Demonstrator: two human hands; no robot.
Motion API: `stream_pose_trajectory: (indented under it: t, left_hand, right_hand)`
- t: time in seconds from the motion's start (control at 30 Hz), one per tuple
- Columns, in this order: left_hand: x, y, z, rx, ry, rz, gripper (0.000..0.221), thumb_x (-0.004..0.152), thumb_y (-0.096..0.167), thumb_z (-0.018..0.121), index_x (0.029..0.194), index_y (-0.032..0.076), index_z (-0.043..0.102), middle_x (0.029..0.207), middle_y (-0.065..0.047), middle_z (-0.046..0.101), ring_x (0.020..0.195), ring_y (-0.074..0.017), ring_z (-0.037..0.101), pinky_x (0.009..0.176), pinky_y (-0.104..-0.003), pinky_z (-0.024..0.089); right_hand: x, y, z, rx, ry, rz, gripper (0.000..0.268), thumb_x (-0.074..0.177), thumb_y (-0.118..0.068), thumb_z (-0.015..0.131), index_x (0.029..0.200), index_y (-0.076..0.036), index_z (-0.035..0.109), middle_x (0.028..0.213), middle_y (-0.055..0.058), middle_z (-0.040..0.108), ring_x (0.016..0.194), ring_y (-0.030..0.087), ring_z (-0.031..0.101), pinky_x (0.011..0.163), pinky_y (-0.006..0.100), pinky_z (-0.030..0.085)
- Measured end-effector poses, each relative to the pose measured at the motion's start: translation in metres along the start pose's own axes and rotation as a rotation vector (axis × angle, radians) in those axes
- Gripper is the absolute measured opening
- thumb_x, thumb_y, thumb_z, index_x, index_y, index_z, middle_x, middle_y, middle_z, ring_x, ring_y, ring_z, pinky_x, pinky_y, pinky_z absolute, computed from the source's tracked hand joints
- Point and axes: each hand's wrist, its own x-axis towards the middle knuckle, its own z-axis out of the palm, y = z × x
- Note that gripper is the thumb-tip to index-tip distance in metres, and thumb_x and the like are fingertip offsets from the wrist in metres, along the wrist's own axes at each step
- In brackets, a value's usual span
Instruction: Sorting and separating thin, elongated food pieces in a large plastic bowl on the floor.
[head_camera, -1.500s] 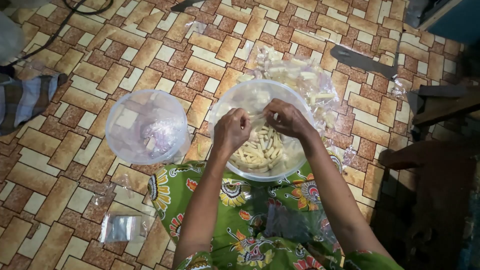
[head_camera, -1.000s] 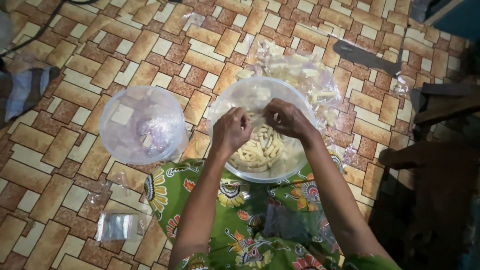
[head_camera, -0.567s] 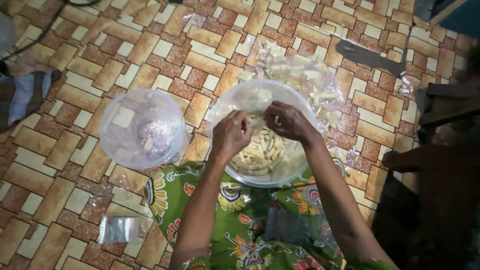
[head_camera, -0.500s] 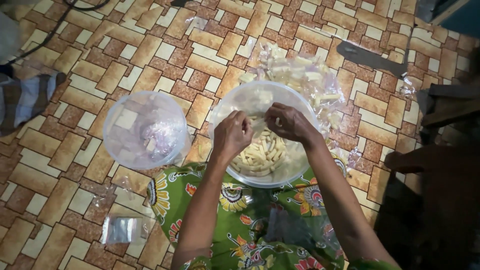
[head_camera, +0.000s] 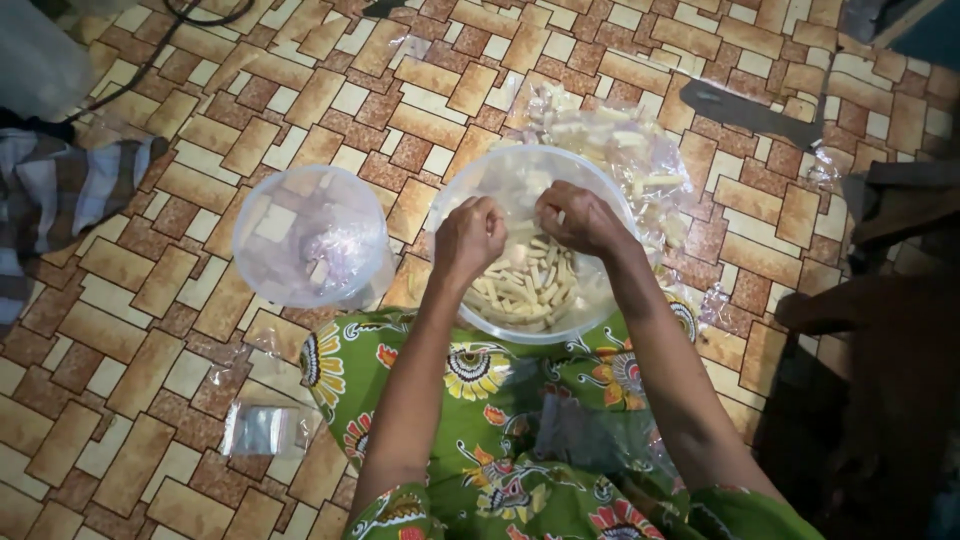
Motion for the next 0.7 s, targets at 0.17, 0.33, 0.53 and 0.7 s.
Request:
stream_pose_trajectory:
  t: [0.17,0.33,0.53,0.7]
  left_hand:
    - [0.003,-0.007,0.007,0.0,-0.055,-0.021,0.009,0.074,0.02,0.054,0.07,0.012,0.051,0.065,-0.007,0.051,0.069,-0.0319,0.062,0.06,-0.045,0.053]
    - [0.002,0.003,-0.006,-0.003,-0.087,-0.046,0.01,0.073,0.021,0.053,0.071,0.012,0.052,0.067,-0.008,0.052,0.072,-0.0333,0.062,0.062,-0.047,0.053]
    - [0.0,0.01,-0.012,-0.043,-0.105,-0.068,0.01,0.074,0.02,0.053,0.072,0.011,0.052,0.067,-0.008,0.052,0.073,-0.0327,0.062,0.063,-0.047,0.053]
    - [-0.003,0.022,-0.026,-0.078,-0.118,-0.074,0.008,0.074,0.02,0.054,0.071,0.013,0.051,0.066,-0.005,0.05,0.072,-0.0306,0.062,0.063,-0.046,0.053]
  right_hand:
    - [-0.002,-0.01,-0.003,-0.005,0.0,-0.023,0.008,0.081,-0.015,0.056,0.083,-0.01,0.061,0.076,0.013,0.057,0.074,0.032,0.06,0.065,0.042,0.049]
    - [0.0,-0.008,-0.001,0.008,-0.011,-0.006,0.01,0.08,-0.016,0.056,0.083,-0.008,0.062,0.077,0.013,0.058,0.076,0.032,0.061,0.067,0.042,0.049]
    - [0.0,-0.002,0.0,-0.028,-0.011,0.047,0.011,0.081,-0.017,0.054,0.084,-0.011,0.062,0.079,0.011,0.058,0.076,0.03,0.061,0.067,0.042,0.049]
    - [0.0,-0.002,0.003,0.003,-0.029,-0.018,0.009,0.081,-0.018,0.059,0.086,-0.012,0.061,0.084,0.009,0.057,0.078,0.027,0.06,0.067,0.038,0.051]
